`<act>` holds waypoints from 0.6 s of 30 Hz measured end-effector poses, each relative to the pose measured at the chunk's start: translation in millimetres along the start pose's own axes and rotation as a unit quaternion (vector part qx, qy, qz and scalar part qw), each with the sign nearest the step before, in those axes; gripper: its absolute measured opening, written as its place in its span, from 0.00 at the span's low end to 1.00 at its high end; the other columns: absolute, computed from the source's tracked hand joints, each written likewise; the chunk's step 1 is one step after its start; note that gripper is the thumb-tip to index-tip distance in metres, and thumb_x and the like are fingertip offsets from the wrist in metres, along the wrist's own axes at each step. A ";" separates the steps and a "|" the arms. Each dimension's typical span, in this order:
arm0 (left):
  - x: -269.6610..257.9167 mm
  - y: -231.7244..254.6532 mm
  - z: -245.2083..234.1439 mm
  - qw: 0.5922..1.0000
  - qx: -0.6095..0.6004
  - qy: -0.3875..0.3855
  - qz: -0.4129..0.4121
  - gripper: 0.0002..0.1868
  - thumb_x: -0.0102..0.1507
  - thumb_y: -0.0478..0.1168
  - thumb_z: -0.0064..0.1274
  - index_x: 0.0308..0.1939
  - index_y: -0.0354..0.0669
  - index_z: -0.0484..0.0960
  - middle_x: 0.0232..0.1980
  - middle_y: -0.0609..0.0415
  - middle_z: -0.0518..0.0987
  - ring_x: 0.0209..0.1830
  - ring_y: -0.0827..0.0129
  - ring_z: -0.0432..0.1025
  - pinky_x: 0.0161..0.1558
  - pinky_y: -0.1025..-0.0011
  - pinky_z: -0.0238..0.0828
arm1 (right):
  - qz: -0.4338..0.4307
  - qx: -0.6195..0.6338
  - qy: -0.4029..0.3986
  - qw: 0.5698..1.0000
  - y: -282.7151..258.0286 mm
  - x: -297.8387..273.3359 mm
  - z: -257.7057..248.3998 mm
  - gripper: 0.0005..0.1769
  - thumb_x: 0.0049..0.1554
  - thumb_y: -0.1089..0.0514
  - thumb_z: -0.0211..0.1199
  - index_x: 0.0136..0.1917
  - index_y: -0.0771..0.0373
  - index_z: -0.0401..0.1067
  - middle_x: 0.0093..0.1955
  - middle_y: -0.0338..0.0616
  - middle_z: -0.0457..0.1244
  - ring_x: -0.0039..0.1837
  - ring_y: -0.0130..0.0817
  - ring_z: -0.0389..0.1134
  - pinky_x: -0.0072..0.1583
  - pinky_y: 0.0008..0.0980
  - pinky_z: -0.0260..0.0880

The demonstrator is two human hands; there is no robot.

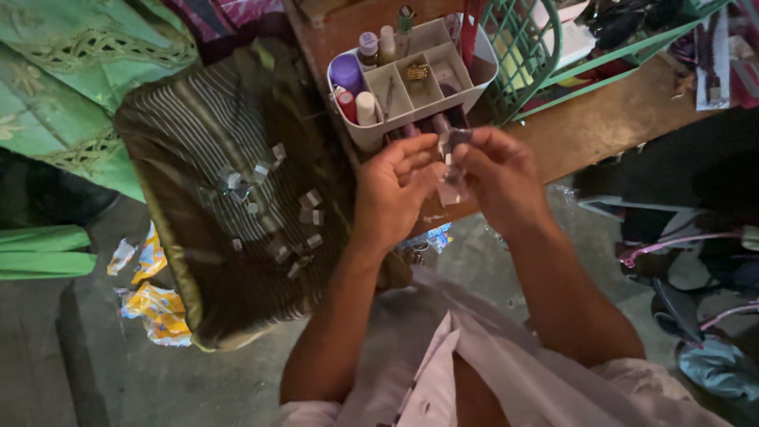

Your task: The person repeatedly picks up small wrapped items from a striped cushion, unwraps them, and places them into compartments of a white organizer on a wooden table. The person also handles a beaded bracelet, placing it into the organizer. The task continues with repeated unwrapping and sorting of small items.

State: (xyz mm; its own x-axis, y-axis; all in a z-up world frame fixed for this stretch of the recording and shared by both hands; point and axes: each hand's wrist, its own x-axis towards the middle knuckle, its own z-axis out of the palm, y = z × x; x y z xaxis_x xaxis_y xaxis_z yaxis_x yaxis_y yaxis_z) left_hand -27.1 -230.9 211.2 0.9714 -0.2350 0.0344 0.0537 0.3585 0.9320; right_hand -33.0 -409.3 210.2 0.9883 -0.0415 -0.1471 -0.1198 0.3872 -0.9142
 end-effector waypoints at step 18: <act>13.9 16.2 -16.8 0.997 0.035 0.031 0.063 0.19 0.73 0.37 0.48 0.64 0.26 0.75 0.59 0.42 0.83 0.58 0.67 0.79 0.61 0.71 0.76 | 0.033 -0.066 -0.017 0.997 -5.5 -5.0 22.4 0.06 0.61 0.67 0.63 0.52 0.67 0.75 0.45 0.40 0.69 0.46 0.28 0.70 0.50 0.27 0.70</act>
State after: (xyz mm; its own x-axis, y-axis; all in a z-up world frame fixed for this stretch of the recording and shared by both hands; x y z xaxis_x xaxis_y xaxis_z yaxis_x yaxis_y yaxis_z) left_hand -8.9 -213.2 220.7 0.9820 -0.1350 0.1319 -0.0832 0.3175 0.9446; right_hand -35.1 -390.6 224.4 0.9803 0.0117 -0.1972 -0.1933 0.2632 -0.9452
